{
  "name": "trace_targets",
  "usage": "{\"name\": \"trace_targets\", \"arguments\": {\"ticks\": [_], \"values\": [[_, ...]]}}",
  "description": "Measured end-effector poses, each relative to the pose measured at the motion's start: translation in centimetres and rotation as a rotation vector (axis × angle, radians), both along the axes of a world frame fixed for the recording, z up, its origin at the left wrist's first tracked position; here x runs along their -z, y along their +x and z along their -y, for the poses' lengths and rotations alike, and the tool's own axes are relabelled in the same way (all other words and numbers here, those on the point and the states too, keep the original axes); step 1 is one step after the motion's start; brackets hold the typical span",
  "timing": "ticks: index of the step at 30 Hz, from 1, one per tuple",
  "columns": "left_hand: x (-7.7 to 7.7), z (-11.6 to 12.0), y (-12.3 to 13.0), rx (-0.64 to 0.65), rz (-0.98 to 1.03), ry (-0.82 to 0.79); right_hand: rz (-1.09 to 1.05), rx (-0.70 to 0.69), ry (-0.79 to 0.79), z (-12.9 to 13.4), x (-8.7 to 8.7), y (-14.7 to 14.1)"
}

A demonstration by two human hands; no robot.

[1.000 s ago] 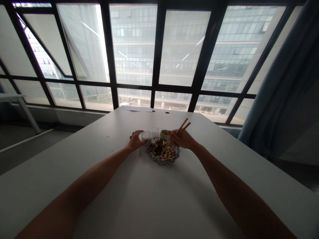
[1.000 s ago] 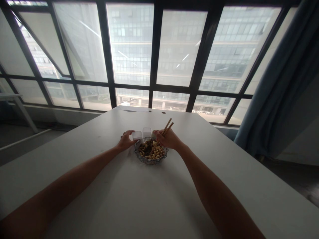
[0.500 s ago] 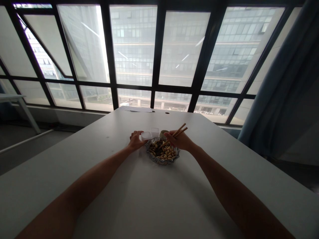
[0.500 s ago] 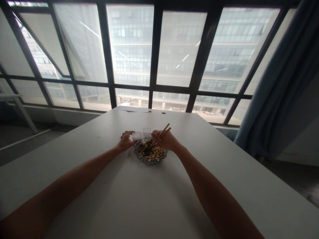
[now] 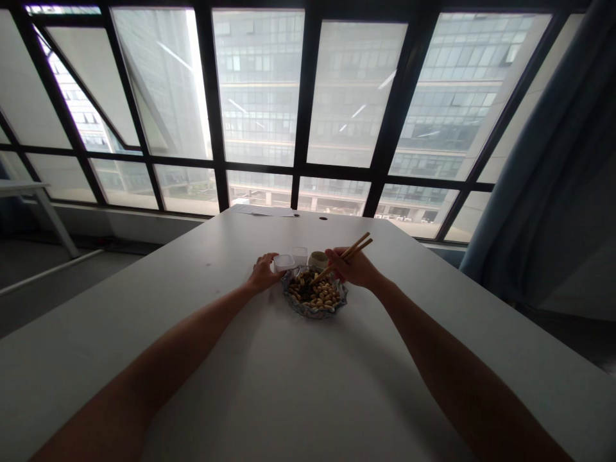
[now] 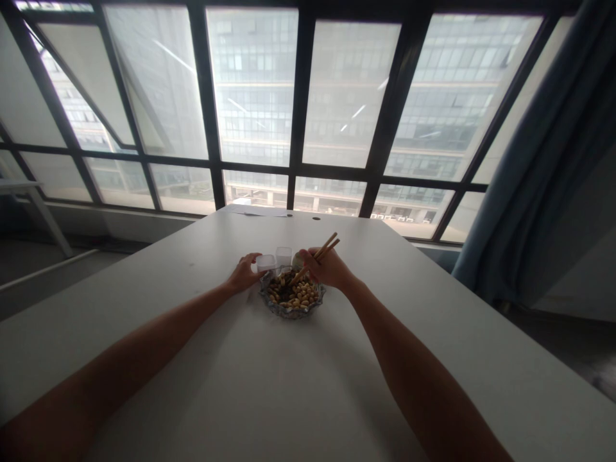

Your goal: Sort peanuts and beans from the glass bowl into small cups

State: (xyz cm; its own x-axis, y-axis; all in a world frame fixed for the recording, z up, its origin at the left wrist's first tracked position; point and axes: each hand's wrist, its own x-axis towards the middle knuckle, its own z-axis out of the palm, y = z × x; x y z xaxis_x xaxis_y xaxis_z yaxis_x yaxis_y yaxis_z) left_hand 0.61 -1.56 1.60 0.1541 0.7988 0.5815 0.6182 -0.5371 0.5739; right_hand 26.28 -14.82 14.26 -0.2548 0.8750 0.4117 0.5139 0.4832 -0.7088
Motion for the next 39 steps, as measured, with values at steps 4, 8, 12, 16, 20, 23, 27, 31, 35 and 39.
{"name": "trace_targets", "arguments": {"ticks": [4,8,12,16,20,23,27,31,35,39], "values": [[-0.1,0.0,-0.1,0.049,0.034,-0.015,0.013,0.013,0.001,0.0,0.0,0.0],[-0.1,0.0,-0.2,0.086,0.040,-0.038,0.093,-0.002,0.008,0.0,0.0,0.1],[-0.2,0.1,-0.3,0.104,0.045,-0.049,0.147,-0.036,0.002,-0.1,0.2,0.3],[-0.2,0.0,-0.2,0.103,0.048,-0.064,0.134,-0.044,-0.009,0.0,0.1,0.1],[0.0,-0.1,-0.1,0.100,0.053,-0.065,0.098,-0.028,-0.017,0.2,-0.2,0.0],[0.1,-0.2,-0.1,0.097,0.057,-0.059,0.054,-0.020,-0.025,0.3,-0.3,0.0],[0.0,-0.1,-0.1,0.098,0.048,-0.059,-0.011,0.000,-0.033,0.3,-0.4,0.1],[-0.1,0.0,-0.2,0.099,0.039,-0.055,-0.085,0.046,-0.036,0.0,-0.3,0.1],[0.0,0.0,-0.2,0.101,0.033,-0.056,-0.188,0.137,-0.038,-0.5,-0.2,0.5],[0.1,-0.2,-0.3,0.106,0.038,-0.051,-0.224,0.168,-0.033,-0.9,-0.2,0.8]]}}
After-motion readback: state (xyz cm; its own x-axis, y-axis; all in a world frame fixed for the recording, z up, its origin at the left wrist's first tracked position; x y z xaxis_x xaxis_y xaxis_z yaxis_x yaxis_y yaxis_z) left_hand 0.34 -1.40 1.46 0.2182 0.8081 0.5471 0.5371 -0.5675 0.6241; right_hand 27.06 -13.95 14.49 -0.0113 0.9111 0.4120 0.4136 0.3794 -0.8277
